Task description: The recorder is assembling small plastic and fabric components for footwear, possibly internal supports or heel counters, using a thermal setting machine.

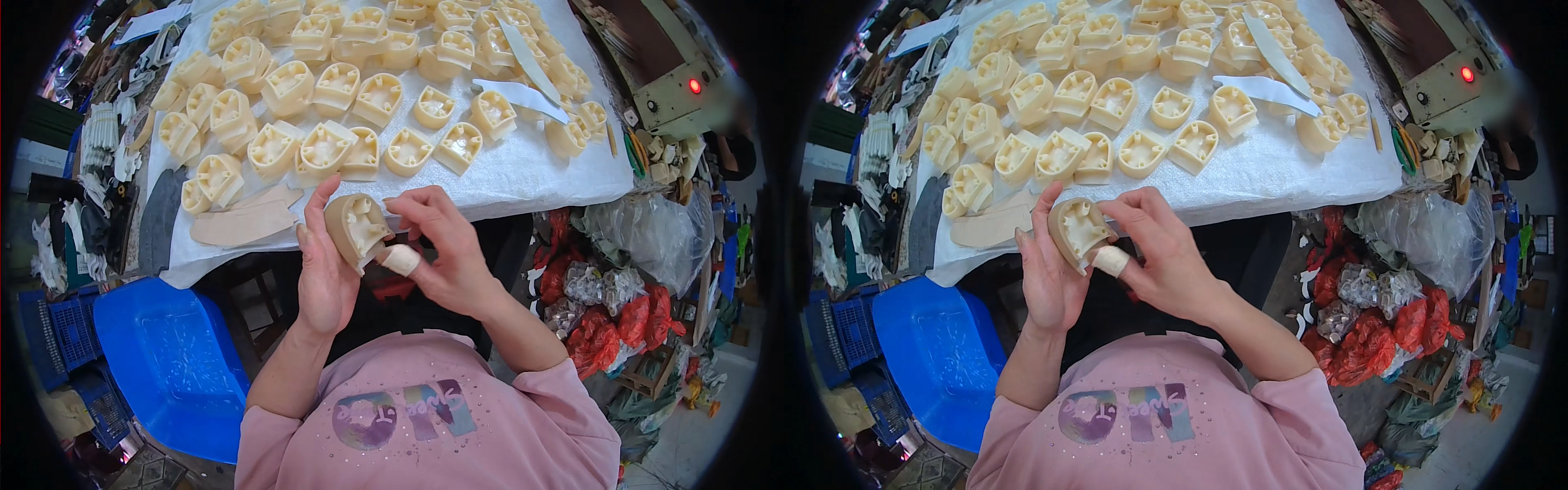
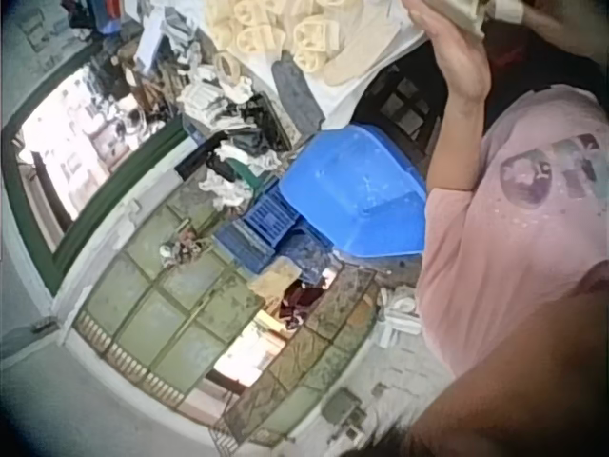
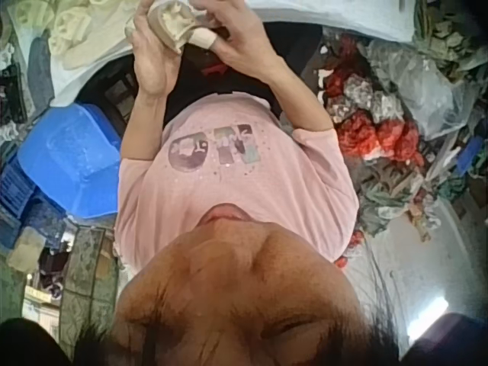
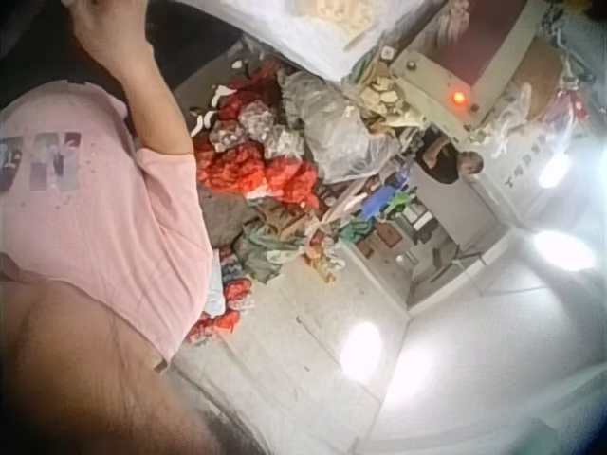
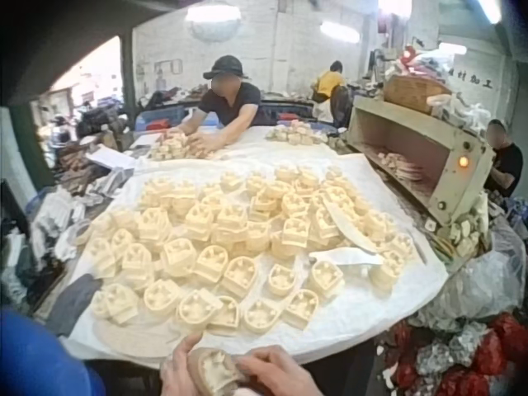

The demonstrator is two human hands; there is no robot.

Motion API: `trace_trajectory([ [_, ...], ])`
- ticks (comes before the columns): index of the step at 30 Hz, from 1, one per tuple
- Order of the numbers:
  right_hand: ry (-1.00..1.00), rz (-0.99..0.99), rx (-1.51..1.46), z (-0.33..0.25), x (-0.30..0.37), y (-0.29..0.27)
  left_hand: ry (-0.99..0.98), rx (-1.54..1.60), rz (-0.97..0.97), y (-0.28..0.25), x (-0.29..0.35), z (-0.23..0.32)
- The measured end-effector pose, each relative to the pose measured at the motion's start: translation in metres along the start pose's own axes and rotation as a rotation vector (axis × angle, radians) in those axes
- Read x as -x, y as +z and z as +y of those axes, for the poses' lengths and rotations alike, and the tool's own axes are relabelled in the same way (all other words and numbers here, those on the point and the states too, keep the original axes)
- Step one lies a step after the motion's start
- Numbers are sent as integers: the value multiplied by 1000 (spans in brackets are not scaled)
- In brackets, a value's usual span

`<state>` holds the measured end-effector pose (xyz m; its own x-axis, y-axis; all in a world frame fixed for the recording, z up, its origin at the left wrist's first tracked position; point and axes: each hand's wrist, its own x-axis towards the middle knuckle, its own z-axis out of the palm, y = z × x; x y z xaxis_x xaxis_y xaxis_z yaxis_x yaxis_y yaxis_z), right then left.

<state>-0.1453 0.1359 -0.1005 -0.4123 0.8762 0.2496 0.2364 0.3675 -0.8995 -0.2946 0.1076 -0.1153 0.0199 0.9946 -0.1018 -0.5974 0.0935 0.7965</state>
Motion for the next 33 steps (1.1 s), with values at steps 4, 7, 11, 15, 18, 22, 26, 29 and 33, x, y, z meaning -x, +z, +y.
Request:
trace_trajectory([
  [4,-52,22,-4,1,-2,12,-26,103,-13,-8,2,1],
  [7,-38,-7,29,11,-2,7,-83,294,-39,-10,1,4],
  [11,67,-25,-239,22,1,5,-153,481,-83,-10,-1,3],
  [15,133,-72,-475,28,-1,14,-160,434,1,-3,3,-1],
  [18,155,-162,-558,28,0,19,-67,187,100,0,5,-10],
  [22,79,-43,-586,24,6,32,66,56,80,3,7,-16],
  [26,121,13,-489,29,2,28,-4,200,105,13,4,-17],
  [29,357,-146,-776,18,-1,13,-175,406,-21,2,2,-13],
  [33,166,-174,-564,35,3,11,-194,454,83,0,-4,-10],
])
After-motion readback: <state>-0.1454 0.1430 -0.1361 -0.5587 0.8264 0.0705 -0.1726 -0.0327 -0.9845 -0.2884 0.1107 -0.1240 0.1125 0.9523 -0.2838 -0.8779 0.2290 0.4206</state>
